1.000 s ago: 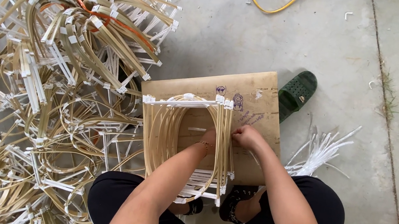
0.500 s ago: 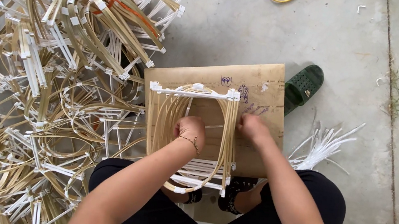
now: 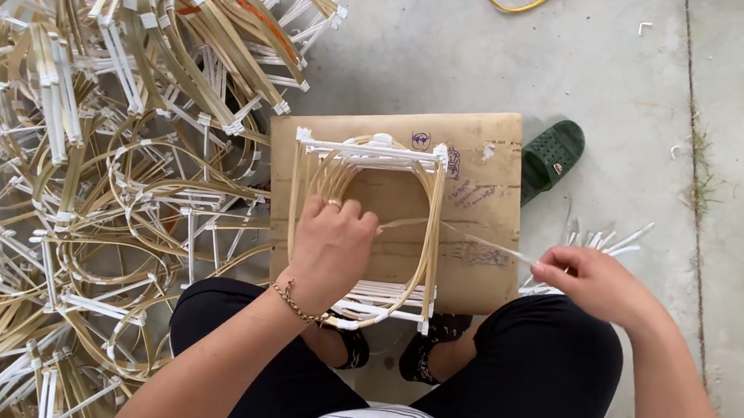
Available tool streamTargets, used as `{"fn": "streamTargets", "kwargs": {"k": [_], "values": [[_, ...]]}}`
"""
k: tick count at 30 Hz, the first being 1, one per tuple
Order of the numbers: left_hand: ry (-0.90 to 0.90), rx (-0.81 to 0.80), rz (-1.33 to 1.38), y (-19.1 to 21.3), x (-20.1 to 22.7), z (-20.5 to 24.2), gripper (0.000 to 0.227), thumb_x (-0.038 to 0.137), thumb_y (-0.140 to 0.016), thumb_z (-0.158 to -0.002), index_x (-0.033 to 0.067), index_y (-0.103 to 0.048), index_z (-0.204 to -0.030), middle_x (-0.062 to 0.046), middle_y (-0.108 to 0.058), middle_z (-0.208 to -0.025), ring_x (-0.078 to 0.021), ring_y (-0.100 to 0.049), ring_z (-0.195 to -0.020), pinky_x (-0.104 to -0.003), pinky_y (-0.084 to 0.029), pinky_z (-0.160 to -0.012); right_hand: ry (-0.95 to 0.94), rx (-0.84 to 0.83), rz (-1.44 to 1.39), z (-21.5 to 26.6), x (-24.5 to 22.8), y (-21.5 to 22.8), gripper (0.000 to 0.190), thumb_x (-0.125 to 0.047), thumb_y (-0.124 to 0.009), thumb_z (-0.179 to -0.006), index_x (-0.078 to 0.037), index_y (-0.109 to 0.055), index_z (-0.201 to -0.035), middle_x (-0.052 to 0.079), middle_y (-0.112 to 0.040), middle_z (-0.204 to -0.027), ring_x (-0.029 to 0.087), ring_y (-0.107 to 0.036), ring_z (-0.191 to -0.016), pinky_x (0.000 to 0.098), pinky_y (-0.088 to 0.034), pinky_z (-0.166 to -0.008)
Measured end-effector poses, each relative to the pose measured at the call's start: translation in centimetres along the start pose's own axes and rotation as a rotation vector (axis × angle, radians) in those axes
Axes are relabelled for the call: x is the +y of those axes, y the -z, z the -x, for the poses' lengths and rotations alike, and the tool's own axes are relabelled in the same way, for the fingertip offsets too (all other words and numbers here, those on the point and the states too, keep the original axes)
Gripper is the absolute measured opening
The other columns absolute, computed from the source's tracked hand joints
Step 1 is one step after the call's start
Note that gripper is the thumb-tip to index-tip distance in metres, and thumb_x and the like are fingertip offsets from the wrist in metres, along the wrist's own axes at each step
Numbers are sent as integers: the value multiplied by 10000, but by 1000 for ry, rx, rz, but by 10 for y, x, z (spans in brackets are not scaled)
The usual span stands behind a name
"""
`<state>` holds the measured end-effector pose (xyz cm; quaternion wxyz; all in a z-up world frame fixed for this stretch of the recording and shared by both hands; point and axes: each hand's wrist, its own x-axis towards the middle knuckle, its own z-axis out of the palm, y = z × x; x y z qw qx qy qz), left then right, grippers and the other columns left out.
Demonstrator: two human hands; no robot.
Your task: Assembling small decorative bamboo or wooden frames by attaching thin strips together with white plastic connectors or ties.
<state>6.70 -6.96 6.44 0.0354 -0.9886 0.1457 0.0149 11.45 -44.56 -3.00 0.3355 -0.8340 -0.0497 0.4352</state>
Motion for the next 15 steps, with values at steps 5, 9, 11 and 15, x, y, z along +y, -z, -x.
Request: {"fn": "streamTargets", "kwargs": {"k": [5, 9, 11, 15], "values": [[91, -67, 408, 3, 10, 16, 204, 280, -641, -995, 116, -684, -882, -62, -690, -867, -252, -666, -822, -424, -460, -840, 304, -29, -757, 3, -35, -59, 236, -213, -598, -996, -9, -694, -924, 112, -702, -1223, 191, -685, -946, 344, -550, -844], [87, 152, 618, 3, 15, 19, 167, 263, -668, -964, 118, -670, -884, -48, -674, -850, -238, -658, -824, -402, -454, -825, 457, -12, -1066, -13, -77, -91, 211, -77, -601, -971, -43, -674, -1167, 115, -674, -1097, 156, -657, -914, 300, -544, -848], [79, 178, 647, 1, 15, 22, 139, 246, -666, -967, 114, -671, -924, -49, -666, -884, -240, -648, -857, -403, -446, -838, 455, 37, -983, -21, -93, -100, 206, -86, -609, -997, -77, -645, -1200, 96, -693, -1028, 140, -643, -849, 288, -537, -779], [-28, 279, 666, 7, 13, 20, 164, 284, -707, -927, 122, -678, -940, -58, -634, -960, -260, -610, -940, -416, -417, -859, 349, 281, -330, 12, -175, -92, 254, -144, -646, -979, -113, -711, -1223, 19, -709, -814, 104, -583, -670, 283, -495, -611]]}}
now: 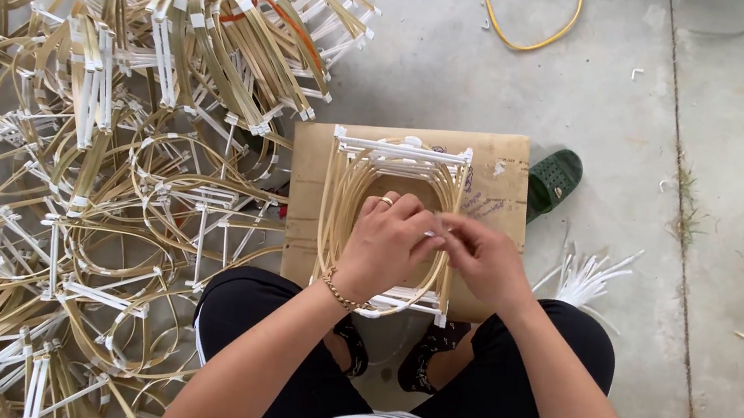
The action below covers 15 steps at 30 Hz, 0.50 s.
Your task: Assembling small decorative bamboo or wooden frames by attaching thin strips together with white plastic connectors or ties.
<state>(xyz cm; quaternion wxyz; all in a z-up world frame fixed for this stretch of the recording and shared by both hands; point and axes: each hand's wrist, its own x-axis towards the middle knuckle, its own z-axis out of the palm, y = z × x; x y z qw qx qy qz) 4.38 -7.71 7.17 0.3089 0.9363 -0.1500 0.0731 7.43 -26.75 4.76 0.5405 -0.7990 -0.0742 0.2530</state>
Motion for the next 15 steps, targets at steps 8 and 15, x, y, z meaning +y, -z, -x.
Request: {"fn": "streamTargets", "kwargs": {"k": [8, 15], "values": [[275, -167, 704, -39, -58, -13, 203, 339, -657, -973, 148, -715, -1012, 7, -616, -905, -156, -552, -838, -339, -449, -782, -33, -121, 209, -17, 12, 7, 253, -216, -632, -999, -134, -776, -1190, 15, -776, -844, 102, -616, -665, 289, -517, -616], [273, -232, 599, -68, -77, 17, 238, 174, -571, -949, 79, -717, -1112, -56, -705, -987, -189, -668, -861, -350, -540, -775, -48, -115, 137, -31, 12, 13, 271, -226, -634, -990, -127, -777, -1199, -3, -786, -873, 53, -715, -839, 224, -561, -760]]}}
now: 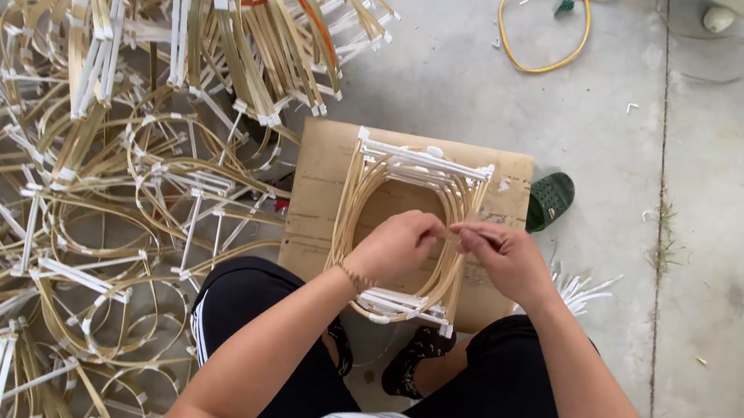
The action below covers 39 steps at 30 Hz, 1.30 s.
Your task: Assembling small decorative bamboo or wooden frames by attaching thin strips together with white plastic connectors or ties.
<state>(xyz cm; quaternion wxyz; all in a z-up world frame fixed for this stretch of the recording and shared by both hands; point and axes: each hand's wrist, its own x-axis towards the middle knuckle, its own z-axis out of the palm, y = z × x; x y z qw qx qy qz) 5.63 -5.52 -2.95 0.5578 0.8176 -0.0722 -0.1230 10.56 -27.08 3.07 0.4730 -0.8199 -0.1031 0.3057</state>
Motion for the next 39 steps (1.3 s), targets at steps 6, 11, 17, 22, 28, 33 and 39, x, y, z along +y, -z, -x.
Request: {"fn": "streamTargets", "kwargs": {"k": [6, 11, 17, 22, 28, 33, 39], "values": [[-91, -26, -730, 0, 85, 71, 400, 448, -691, -844, 50, -727, -862, -109, -691, -877, -292, -637, -902, -434, -451, -810, 75, 111, -149, -8, 18, -9, 242, -196, -673, -995, -30, -796, -1121, 14, -735, -835, 64, -652, -797, 242, -537, -744], [-167, 19, -798, -36, 61, 80, 229, 299, -693, -826, 71, -716, -839, -97, -681, -840, -275, -639, -910, -416, -429, -842, 64, 126, -156, -4, 10, -12, 234, -199, -665, -992, -41, -792, -1108, -1, -737, -815, 46, -659, -787, 230, -555, -762], [-224, 62, -876, -49, 57, 77, 50, 150, -685, -812, 111, -701, -838, -56, -676, -852, -234, -643, -924, -402, -426, -875, 53, 129, -131, 0, 4, -9, 247, -224, -665, -987, -48, -795, -1101, -6, -748, -826, 54, -677, -794, 236, -547, -749], [-231, 86, -800, -32, 66, 61, 208, 306, -706, -860, 100, -705, -838, -60, -678, -839, -245, -635, -901, -409, -424, -863, 26, 133, -102, 0, 1, -8, 254, -246, -690, -983, -41, -806, -1078, 17, -754, -841, 85, -683, -806, 256, -541, -725], [29, 282, -88, -7, 42, 14, 469, 227, -724, -899, 23, -623, -1309, -69, -645, -962, -202, -638, -857, -368, -533, -756, 48, 65, -162, -1, 8, -11, 262, -227, -679, -976, -46, -787, -1131, 47, -799, -1008, 89, -703, -914, 250, -562, -826], [174, 173, 99, -11, 24, 7, 231, 201, -769, -939, 49, -766, -1114, -70, -732, -849, -145, -653, -712, -312, -553, -680, 193, -6, -235, 0, 18, -1, 252, -156, -600, -1003, 1, -744, -1139, -10, -717, -1280, 73, -675, -1022, 252, -542, -872], [124, 160, 147, -21, 28, 1, 280, 173, -784, -884, 26, -680, -1099, -91, -748, -909, -167, -713, -791, -328, -583, -748, 137, 23, -251, 0, 3, -11, 240, -133, -645, -979, -33, -763, -1163, 18, -772, -981, 70, -675, -877, 240, -548, -787]]}}
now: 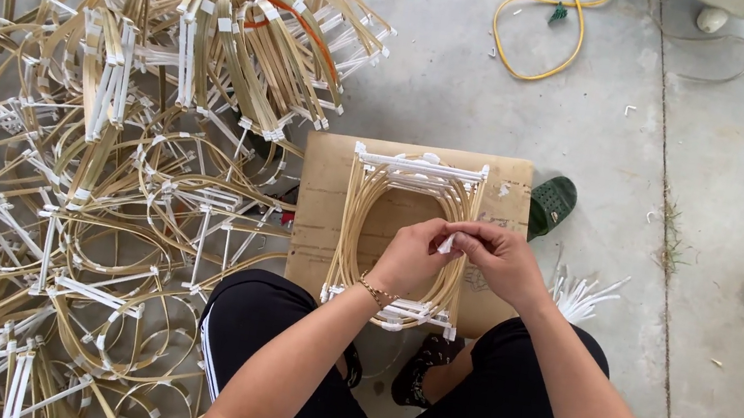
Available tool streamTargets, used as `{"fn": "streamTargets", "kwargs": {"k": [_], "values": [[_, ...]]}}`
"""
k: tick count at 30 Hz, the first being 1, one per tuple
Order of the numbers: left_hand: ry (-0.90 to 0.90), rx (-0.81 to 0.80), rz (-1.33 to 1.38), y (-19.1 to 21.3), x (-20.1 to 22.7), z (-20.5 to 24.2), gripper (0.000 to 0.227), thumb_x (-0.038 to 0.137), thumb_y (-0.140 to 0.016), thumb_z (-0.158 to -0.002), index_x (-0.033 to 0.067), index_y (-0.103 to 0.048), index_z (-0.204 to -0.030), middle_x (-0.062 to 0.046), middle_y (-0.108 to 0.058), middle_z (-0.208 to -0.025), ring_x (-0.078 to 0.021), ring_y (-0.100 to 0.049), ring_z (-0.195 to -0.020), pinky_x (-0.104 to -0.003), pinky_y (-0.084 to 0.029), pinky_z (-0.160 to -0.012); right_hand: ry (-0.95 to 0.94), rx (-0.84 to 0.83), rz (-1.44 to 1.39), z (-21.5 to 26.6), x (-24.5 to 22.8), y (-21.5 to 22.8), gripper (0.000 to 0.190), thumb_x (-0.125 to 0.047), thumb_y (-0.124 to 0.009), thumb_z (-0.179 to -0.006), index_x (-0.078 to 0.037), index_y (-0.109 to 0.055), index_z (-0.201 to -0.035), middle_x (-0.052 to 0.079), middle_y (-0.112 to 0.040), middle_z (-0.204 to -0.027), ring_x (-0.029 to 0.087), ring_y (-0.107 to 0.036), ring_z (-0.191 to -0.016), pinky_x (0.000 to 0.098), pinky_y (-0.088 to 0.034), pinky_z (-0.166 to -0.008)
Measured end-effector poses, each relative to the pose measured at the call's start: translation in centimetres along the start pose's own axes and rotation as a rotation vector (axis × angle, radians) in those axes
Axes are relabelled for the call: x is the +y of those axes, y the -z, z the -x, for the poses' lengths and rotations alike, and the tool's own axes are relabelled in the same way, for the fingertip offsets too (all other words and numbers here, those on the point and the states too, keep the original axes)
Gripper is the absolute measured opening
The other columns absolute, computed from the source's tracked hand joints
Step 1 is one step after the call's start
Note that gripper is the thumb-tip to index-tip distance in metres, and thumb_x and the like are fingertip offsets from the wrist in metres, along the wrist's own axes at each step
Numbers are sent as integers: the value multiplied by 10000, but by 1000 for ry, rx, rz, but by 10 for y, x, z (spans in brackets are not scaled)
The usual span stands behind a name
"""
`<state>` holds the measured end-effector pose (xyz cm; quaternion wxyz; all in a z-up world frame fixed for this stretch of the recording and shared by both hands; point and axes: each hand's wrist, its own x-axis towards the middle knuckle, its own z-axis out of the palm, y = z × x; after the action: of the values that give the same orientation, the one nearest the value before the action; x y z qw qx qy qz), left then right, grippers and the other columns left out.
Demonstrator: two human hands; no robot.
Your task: Assembling small decorative bamboo or wooden frames by attaching thin strips together with white plastic connectors or ties.
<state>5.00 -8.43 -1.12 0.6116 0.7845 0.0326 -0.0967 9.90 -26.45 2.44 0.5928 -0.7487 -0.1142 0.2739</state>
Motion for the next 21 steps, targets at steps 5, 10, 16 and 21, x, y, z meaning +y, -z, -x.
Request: {"fn": "streamTargets", "kwargs": {"k": [5, 10, 16, 21], "values": [[-26, 100, -183, 13, 35, 0, 381, 178, -750, -882, 62, -629, -1224, -128, -727, -920, -253, -707, -795, -372, -568, -743, -35, 24, 49, 3, -4, 3, 211, -159, -659, -975, -43, -771, -1111, -4, -775, -938, 61, -671, -851, 230, -536, -746], [-159, 51, -216, 12, 16, 7, 197, 190, -705, -971, 79, -763, -1123, -125, -766, -955, -271, -744, -849, -380, -588, -779, -103, 125, 50, 2, 3, 4, 220, -197, -666, -986, -66, -793, -1110, 6, -759, -847, 71, -635, -724, 231, -526, -636], [-551, 69, -658, 30, 53, 27, 192, 96, -659, -918, 3, -743, -1064, -80, -682, -833, -268, -659, -721, -398, -500, -692, -129, 227, 140, 2, -17, -13, 212, -211, -683, -969, -87, -808, -1085, -6, -766, -776, 64, -627, -661, 245, -479, -581], [-580, 214, -485, 33, 56, 14, 94, 185, -726, -909, 91, -720, -903, -63, -691, -837, -257, -639, -766, -372, -491, -733, 140, -51, 363, 3, 3, -13, 188, -171, -720, -899, -56, -757, -1044, 16, -699, -792, 73, -582, -640, 275, -501, -584]]}}
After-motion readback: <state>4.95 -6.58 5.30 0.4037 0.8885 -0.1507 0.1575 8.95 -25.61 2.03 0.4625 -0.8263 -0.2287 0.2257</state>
